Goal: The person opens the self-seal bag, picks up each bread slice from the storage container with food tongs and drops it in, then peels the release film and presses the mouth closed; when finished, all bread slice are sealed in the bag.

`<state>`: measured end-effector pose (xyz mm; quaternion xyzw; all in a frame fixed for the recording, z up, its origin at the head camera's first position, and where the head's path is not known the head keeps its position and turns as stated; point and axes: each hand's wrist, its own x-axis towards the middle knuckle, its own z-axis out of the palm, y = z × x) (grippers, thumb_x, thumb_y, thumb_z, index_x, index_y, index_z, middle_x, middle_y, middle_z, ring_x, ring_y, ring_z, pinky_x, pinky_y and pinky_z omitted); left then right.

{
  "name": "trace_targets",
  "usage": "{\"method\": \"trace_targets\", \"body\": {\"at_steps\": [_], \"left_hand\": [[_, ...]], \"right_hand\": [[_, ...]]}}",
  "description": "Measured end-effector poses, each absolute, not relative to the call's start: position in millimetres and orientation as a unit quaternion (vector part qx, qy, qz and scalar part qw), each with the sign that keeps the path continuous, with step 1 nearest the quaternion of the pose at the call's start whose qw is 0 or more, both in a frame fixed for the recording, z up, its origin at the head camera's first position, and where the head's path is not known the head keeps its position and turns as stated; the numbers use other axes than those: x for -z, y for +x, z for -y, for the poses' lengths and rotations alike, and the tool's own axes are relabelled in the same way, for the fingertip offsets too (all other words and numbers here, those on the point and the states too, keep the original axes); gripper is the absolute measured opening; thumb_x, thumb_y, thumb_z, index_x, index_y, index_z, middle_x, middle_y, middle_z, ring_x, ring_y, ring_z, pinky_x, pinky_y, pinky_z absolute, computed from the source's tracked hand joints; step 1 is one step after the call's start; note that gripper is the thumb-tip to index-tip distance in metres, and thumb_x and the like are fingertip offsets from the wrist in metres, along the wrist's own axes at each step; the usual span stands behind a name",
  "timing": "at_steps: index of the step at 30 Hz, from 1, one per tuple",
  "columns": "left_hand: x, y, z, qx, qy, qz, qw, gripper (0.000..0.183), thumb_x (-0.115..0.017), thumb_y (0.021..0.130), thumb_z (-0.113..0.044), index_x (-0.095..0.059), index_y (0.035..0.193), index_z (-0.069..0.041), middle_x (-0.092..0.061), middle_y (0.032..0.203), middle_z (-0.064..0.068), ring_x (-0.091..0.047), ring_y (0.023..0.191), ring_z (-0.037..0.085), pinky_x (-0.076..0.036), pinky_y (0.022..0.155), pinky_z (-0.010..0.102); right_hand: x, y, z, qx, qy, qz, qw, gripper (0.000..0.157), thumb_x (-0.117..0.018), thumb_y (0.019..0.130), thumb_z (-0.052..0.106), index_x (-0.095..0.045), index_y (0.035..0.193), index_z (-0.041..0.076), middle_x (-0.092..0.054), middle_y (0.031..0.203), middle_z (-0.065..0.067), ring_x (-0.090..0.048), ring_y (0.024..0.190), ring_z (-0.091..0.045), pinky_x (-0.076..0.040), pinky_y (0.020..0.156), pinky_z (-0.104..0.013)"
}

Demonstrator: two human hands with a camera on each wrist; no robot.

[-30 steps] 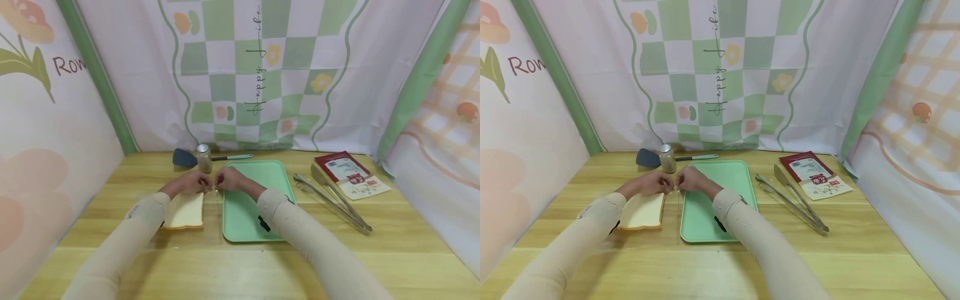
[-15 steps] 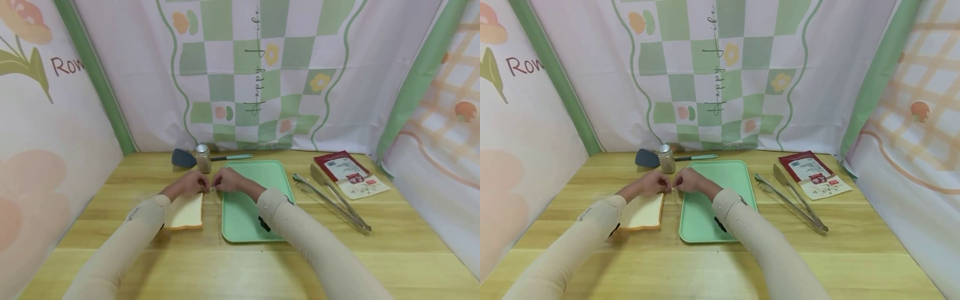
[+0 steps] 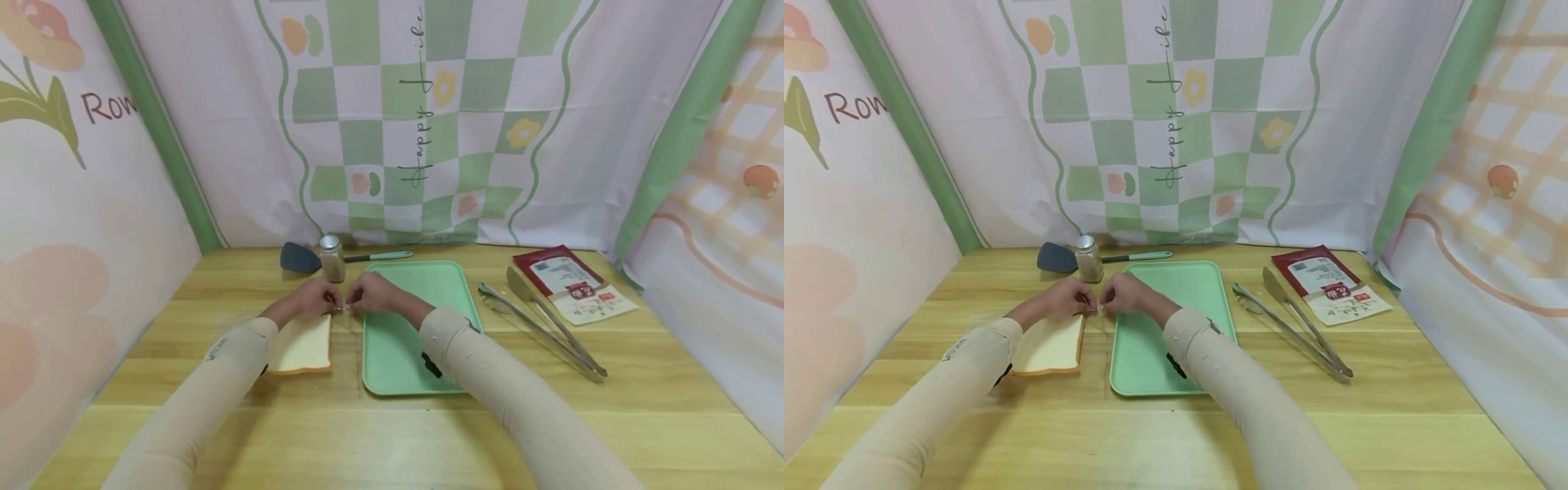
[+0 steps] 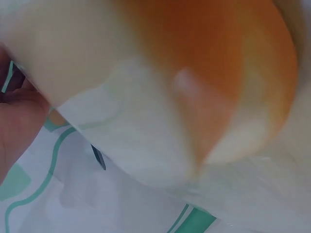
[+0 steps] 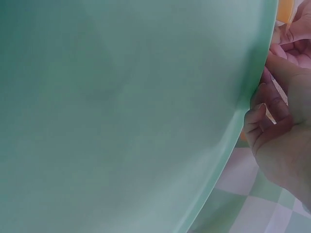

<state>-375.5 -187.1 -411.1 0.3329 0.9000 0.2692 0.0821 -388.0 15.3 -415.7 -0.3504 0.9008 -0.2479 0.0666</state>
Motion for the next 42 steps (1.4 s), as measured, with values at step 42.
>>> {"method": "trace_targets", "body": {"at_steps": [42], "left_hand": [[413.8,-376.4,189.0,-0.280,0.369,-0.883,0.076,0.008,-0.072,0.082,0.008,-0.072,0.085,0.001,-0.073,0.084,0.011,-0.067,0.081,0.015,-0.054,0.076,0.026]], "right_hand": [[420.0,-388.7,-13.6,0.240,-0.338,-0.906,0.080,0.003,-0.074,0.087,0.010,-0.073,0.090,0.009,-0.071,0.084,0.002,-0.064,0.078,-0.009,-0.051,0.071,-0.022]]}}
